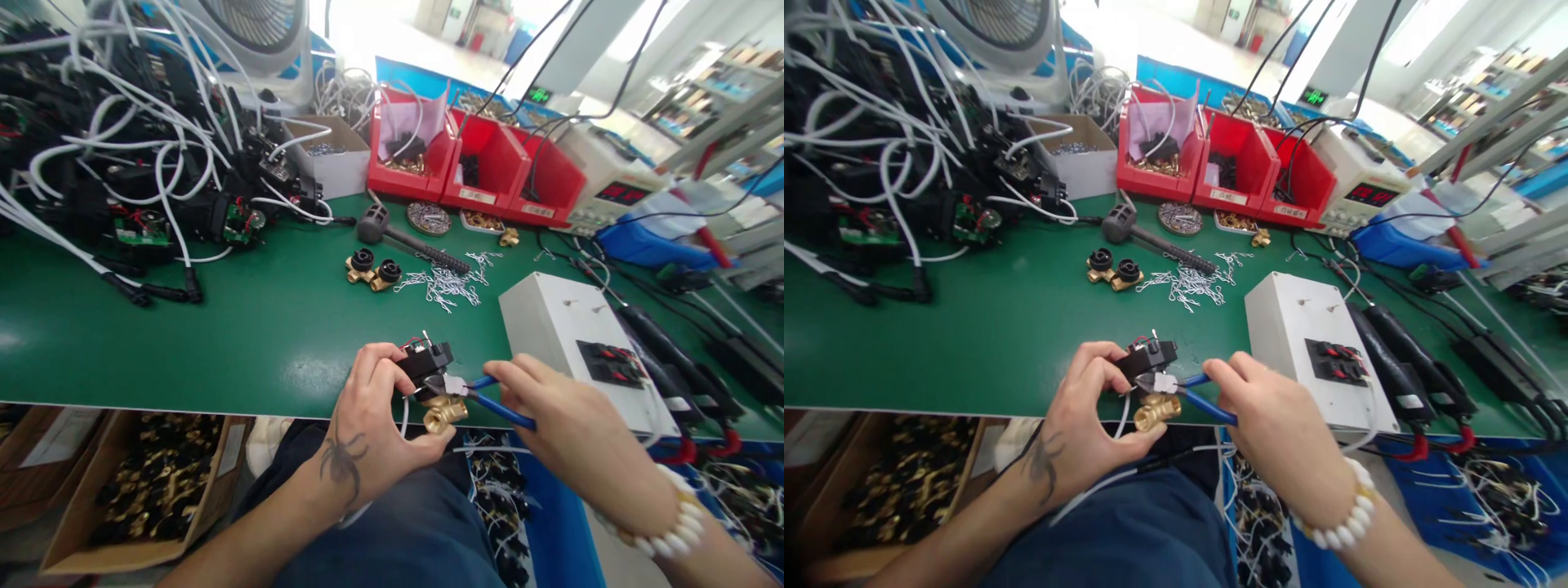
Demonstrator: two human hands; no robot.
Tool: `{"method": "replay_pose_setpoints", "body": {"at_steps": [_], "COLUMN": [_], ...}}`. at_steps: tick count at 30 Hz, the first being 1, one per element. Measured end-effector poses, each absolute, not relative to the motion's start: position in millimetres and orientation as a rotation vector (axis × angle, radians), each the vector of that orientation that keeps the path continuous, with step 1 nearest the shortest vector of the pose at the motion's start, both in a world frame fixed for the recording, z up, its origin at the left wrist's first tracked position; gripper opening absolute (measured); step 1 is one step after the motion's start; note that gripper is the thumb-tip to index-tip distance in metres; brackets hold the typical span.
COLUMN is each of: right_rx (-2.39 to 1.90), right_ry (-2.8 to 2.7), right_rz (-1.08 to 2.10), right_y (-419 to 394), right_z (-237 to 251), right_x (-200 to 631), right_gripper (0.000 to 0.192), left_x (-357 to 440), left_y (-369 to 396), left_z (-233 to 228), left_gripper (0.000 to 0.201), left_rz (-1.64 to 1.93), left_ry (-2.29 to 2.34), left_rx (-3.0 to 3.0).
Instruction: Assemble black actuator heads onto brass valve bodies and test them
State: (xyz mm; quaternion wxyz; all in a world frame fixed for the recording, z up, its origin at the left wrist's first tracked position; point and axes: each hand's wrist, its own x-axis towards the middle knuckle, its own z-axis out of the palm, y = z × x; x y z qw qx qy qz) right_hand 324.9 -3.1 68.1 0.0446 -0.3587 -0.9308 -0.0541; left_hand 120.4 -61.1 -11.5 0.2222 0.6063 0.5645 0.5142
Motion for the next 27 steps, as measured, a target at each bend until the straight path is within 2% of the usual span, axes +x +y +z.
{"method": "replay_pose_setpoints", "body": {"at_steps": [5,11,16,21,25,27], "right_rx": [-1.098,-1.047,-1.160,-1.058,-1.124,-1.123], "right_ry": [-2.335,-2.848,-2.335,-2.816,-2.466,-2.386], "right_rz": [-0.144,-0.102,-0.147,-0.168,-0.192,-0.192], "right_y": [-4.2,-1.3,-5.6,-3.1,-2.4,-3.4], "right_z": [73.3,64.6,70.5,66.4,72.3,69.6], "right_x": [325.6,326.7,324.9,323.4,324.4,323.8], "right_gripper": [0.022,0.028,0.019,0.030,0.019,0.019], "left_x": [120.4,120.0,119.5,119.9,120.3,120.2], "left_y": [-60.5,-60.3,-60.1,-59.8,-59.0,-58.6], "left_z": [-11.3,-11.8,-11.7,-11.8,-12.1,-12.2], "left_gripper": [0.041,0.040,0.041,0.040,0.040,0.040], "left_rz": [1.411,1.432,1.418,1.413,1.407,1.408], "left_ry": [1.549,1.549,1.542,1.545,1.536,1.535], "left_rx": [1.684,1.676,1.673,1.681,1.691,1.695]}}
